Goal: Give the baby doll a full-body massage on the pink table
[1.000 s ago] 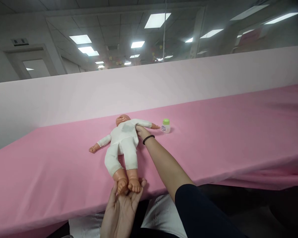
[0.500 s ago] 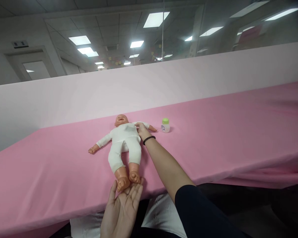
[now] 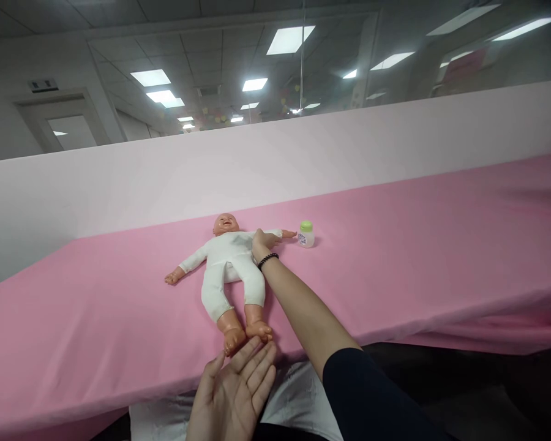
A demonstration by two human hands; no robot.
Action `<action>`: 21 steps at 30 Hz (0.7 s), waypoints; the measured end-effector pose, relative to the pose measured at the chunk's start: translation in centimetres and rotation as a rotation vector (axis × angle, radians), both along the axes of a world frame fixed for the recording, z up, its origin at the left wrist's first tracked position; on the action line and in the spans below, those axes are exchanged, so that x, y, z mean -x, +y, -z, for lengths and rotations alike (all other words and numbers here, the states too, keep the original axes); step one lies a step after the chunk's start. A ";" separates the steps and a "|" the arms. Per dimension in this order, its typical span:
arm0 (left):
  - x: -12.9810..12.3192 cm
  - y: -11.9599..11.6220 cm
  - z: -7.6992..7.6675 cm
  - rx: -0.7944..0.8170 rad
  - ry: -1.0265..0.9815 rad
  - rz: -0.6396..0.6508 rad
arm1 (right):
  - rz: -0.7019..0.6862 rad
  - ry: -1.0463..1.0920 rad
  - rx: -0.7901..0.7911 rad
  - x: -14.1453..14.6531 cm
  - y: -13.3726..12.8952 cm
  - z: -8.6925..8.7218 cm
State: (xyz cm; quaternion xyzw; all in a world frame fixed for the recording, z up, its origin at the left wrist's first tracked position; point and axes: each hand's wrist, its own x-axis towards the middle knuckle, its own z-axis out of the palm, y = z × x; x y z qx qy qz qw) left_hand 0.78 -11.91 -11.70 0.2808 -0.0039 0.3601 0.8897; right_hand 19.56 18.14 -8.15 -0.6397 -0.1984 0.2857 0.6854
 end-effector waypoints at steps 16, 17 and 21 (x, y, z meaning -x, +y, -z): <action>1.1 -1.7 0.2 -0.709 0.746 -0.928 | -0.225 -0.923 -0.123 1.6 -0.6 -0.4; 0.9 -1.5 0.4 -0.856 0.912 -1.053 | -0.286 -0.944 -0.104 1.7 -0.4 -0.2; 0.1 0.4 2.0 -1.429 1.447 -1.181 | -0.474 -0.950 0.074 1.5 -0.1 0.1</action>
